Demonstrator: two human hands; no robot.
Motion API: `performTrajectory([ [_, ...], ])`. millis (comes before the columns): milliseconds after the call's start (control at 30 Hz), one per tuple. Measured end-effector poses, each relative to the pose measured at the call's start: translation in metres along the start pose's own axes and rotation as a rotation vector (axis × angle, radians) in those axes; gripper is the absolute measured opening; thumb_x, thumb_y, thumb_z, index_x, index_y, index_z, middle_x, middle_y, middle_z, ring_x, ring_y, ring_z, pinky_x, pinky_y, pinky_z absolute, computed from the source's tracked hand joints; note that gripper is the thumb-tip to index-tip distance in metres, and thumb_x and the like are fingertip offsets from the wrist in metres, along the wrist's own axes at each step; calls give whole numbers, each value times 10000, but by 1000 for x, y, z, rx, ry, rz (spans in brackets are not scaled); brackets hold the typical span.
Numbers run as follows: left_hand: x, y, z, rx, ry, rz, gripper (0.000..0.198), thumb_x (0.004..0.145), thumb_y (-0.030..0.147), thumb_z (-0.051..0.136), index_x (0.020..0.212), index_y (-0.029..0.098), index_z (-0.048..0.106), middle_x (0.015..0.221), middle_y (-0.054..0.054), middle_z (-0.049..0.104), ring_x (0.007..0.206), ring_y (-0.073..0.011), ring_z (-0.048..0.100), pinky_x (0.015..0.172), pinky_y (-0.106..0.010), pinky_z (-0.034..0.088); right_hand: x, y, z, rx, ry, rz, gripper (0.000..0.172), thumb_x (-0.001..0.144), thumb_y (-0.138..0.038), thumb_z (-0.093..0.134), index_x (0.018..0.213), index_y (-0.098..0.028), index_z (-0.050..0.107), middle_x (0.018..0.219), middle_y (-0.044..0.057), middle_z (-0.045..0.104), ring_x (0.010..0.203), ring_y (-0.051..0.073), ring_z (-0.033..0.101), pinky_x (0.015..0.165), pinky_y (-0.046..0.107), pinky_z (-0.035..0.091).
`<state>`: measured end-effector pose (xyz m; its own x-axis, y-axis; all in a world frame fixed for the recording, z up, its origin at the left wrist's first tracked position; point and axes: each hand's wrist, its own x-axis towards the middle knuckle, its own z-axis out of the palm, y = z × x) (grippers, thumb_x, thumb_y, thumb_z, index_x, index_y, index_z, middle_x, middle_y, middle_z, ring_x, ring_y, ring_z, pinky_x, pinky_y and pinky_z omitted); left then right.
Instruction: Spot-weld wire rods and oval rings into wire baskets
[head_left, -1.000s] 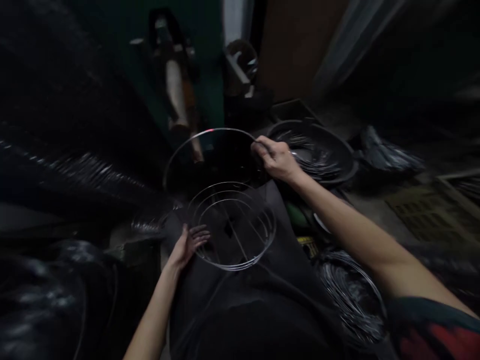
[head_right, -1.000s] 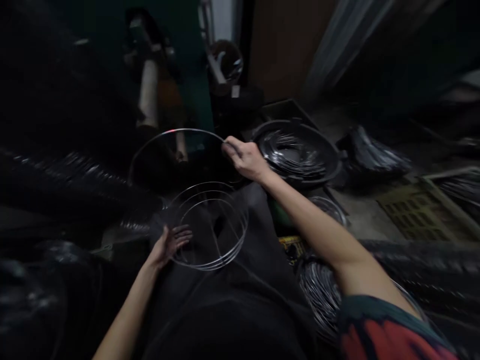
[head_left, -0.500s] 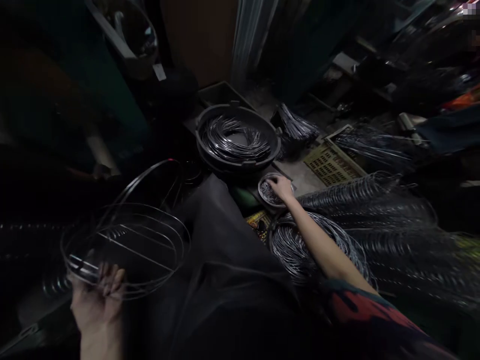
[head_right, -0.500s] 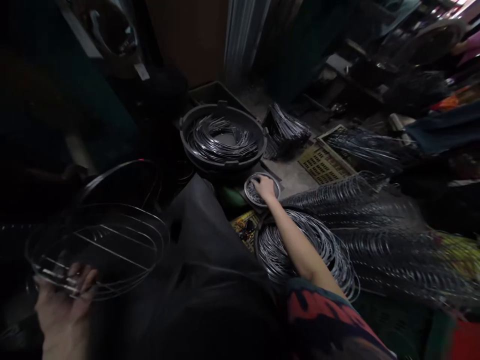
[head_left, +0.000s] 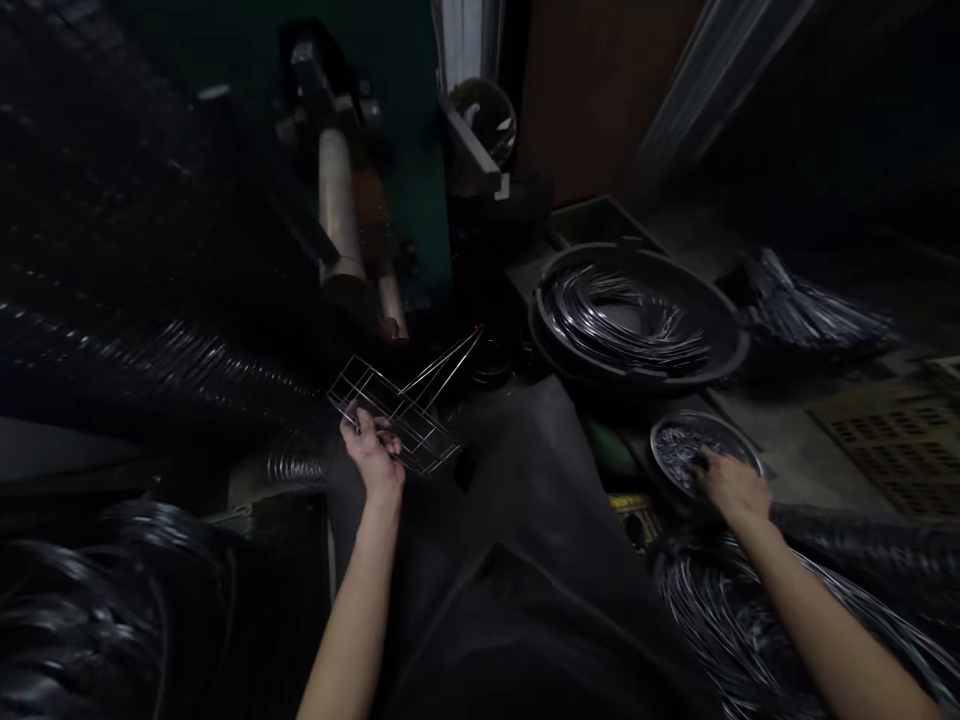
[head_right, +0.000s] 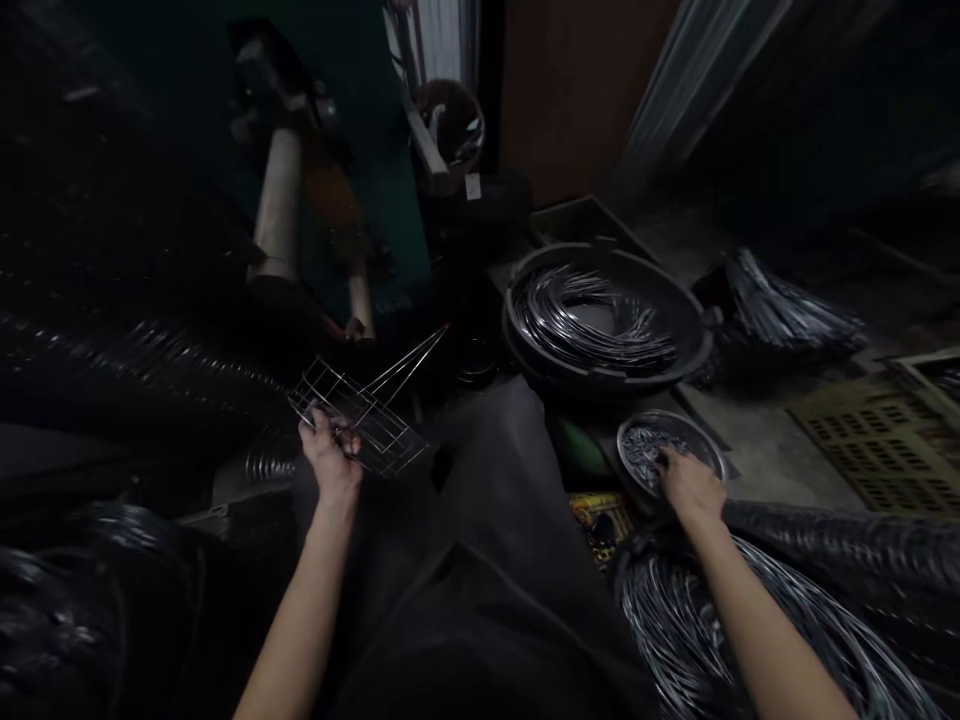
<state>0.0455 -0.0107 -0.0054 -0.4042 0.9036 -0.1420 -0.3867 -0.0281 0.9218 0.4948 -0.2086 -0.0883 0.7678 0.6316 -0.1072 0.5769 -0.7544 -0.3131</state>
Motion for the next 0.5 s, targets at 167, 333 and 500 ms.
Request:
performTrajectory([
  [167, 2, 0, -10, -22, 21, -5, 656, 714, 553, 730, 1212, 205, 483, 602, 86, 524, 354, -18, 350, 338, -131, 291, -17, -26, -33, -241, -79, -51, 189, 762, -163, 559, 830, -240, 717, 799, 191, 660, 646, 301, 622, 580, 403, 367],
  [333, 9, 5, -19, -52, 10, 9, 721, 719, 546, 732, 1295, 208, 461, 593, 87, 512, 350, -17, 343, 328, -128, 282, -44, -135, -39, 308, -97, -135, 197, 713, -408, 668, 796, -232, 697, 825, 116, 712, 796, 281, 665, 720, 394, 477],
  [500, 10, 12, -19, -90, 14, 8, 695, 693, 544, 758, 1245, 207, 503, 600, 87, 512, 341, -7, 338, 324, -127, 289, -78, -280, -10, 898, -503, -231, 253, 659, -402, 732, 735, -169, 673, 639, 41, 678, 589, 170, 638, 598, 292, 515],
])
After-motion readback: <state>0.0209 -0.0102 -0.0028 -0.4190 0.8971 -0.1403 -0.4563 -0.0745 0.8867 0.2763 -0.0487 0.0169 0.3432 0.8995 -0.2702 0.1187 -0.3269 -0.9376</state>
